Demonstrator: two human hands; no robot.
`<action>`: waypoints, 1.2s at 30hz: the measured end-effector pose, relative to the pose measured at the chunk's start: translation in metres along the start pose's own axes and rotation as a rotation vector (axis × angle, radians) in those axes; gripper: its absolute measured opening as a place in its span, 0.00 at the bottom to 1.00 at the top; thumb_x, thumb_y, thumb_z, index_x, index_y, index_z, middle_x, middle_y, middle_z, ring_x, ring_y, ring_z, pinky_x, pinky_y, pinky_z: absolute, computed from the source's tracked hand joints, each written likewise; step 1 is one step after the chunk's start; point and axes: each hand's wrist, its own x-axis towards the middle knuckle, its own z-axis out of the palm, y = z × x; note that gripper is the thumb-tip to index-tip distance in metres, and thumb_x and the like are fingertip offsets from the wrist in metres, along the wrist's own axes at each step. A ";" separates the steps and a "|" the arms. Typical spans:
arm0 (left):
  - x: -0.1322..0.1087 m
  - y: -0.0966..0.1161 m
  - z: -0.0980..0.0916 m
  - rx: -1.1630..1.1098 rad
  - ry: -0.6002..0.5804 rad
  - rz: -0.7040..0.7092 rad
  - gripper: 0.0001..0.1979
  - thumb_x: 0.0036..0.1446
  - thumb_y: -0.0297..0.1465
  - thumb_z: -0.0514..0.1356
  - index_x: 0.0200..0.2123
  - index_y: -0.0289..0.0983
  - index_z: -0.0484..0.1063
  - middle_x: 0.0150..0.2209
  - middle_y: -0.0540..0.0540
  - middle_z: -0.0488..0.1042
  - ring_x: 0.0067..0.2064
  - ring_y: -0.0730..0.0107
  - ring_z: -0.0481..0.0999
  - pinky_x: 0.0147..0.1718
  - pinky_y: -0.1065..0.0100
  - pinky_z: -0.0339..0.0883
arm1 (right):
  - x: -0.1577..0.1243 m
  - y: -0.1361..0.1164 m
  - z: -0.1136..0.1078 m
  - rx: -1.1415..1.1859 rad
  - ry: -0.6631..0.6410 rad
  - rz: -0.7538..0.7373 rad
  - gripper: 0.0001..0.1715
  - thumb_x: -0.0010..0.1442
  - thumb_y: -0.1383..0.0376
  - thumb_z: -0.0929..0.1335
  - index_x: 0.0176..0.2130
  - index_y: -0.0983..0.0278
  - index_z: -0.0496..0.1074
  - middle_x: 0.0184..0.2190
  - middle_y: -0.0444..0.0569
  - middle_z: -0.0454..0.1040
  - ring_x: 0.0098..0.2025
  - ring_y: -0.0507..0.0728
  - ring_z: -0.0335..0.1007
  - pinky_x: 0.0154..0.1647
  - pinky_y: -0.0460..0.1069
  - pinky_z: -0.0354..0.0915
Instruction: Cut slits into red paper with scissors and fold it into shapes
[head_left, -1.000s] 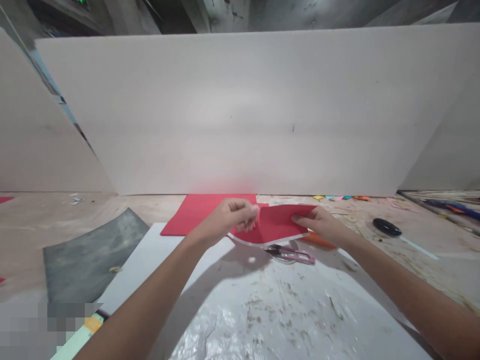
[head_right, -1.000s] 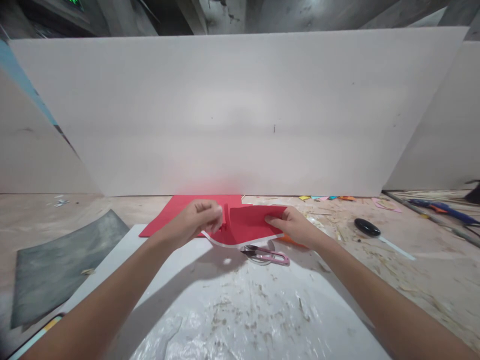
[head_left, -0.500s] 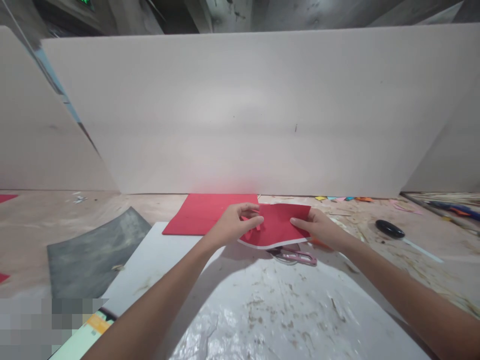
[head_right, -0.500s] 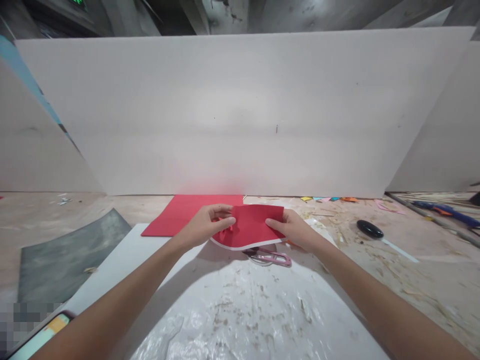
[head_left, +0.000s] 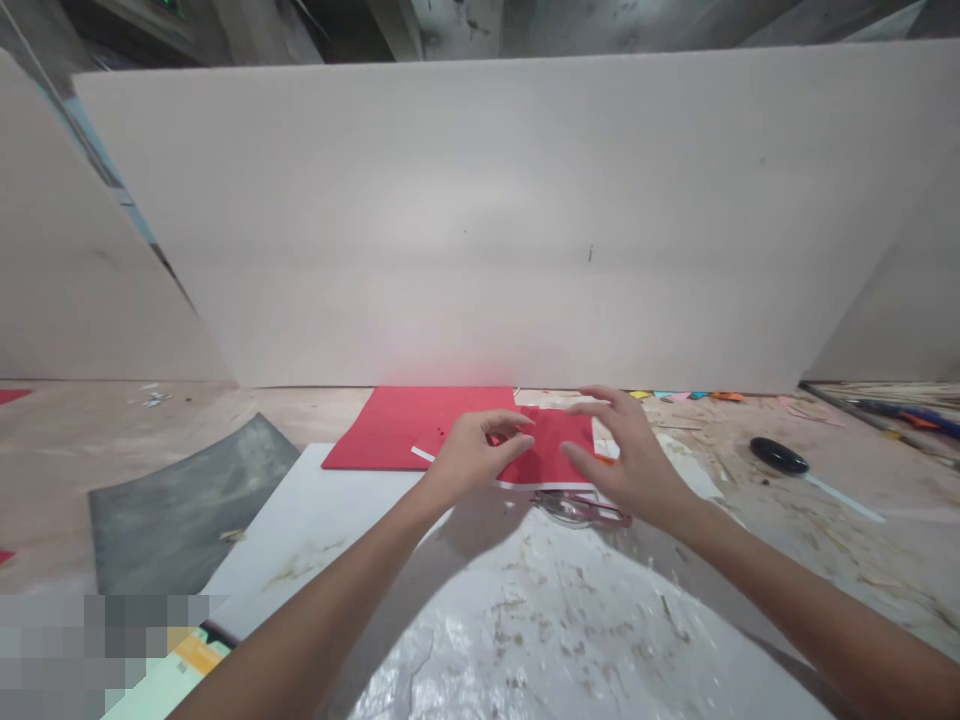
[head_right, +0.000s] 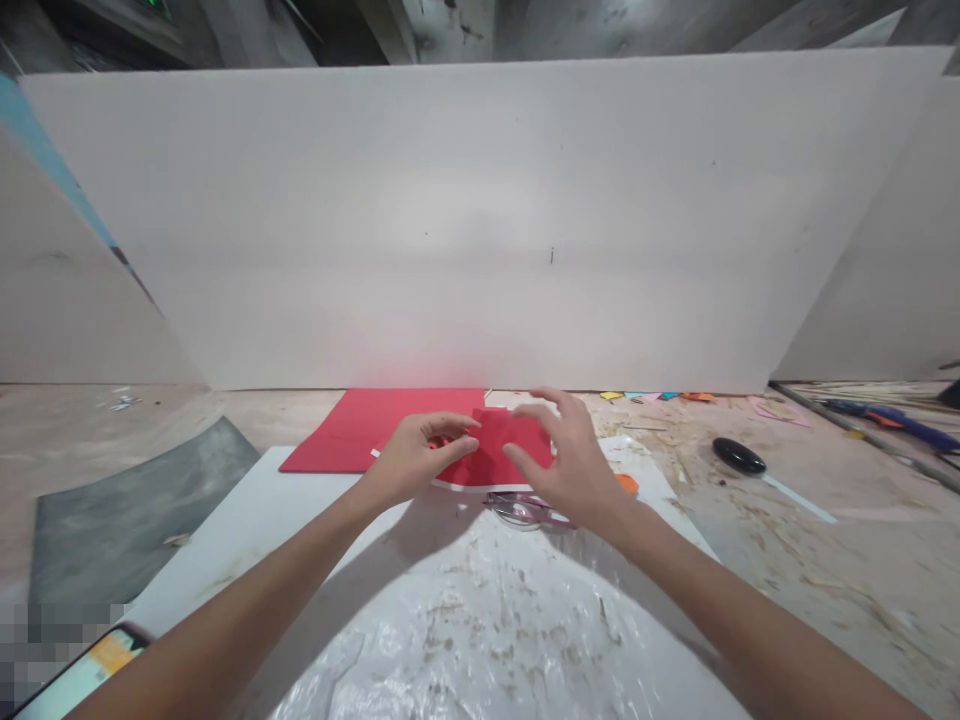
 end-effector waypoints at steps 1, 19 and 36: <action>-0.002 0.004 0.002 0.000 0.004 0.016 0.10 0.56 0.35 0.62 0.41 0.39 0.79 0.35 0.48 0.81 0.35 0.66 0.77 0.37 0.67 0.67 | -0.002 -0.008 0.001 -0.021 -0.009 -0.068 0.12 0.61 0.60 0.68 0.46 0.57 0.72 0.58 0.54 0.63 0.61 0.67 0.57 0.60 0.64 0.56; -0.012 0.016 0.016 -0.071 0.004 0.210 0.12 0.59 0.27 0.60 0.45 0.43 0.78 0.34 0.52 0.81 0.34 0.73 0.78 0.33 0.72 0.69 | -0.013 -0.023 0.016 0.236 -0.116 0.125 0.05 0.59 0.64 0.68 0.31 0.57 0.74 0.52 0.46 0.73 0.57 0.63 0.63 0.58 0.63 0.60; -0.005 -0.014 0.012 0.247 -0.070 0.371 0.09 0.57 0.26 0.63 0.40 0.42 0.80 0.39 0.50 0.82 0.40 0.67 0.77 0.38 0.68 0.69 | -0.026 -0.016 0.039 0.297 -0.119 0.155 0.07 0.62 0.65 0.65 0.36 0.59 0.74 0.42 0.48 0.77 0.49 0.61 0.67 0.51 0.60 0.64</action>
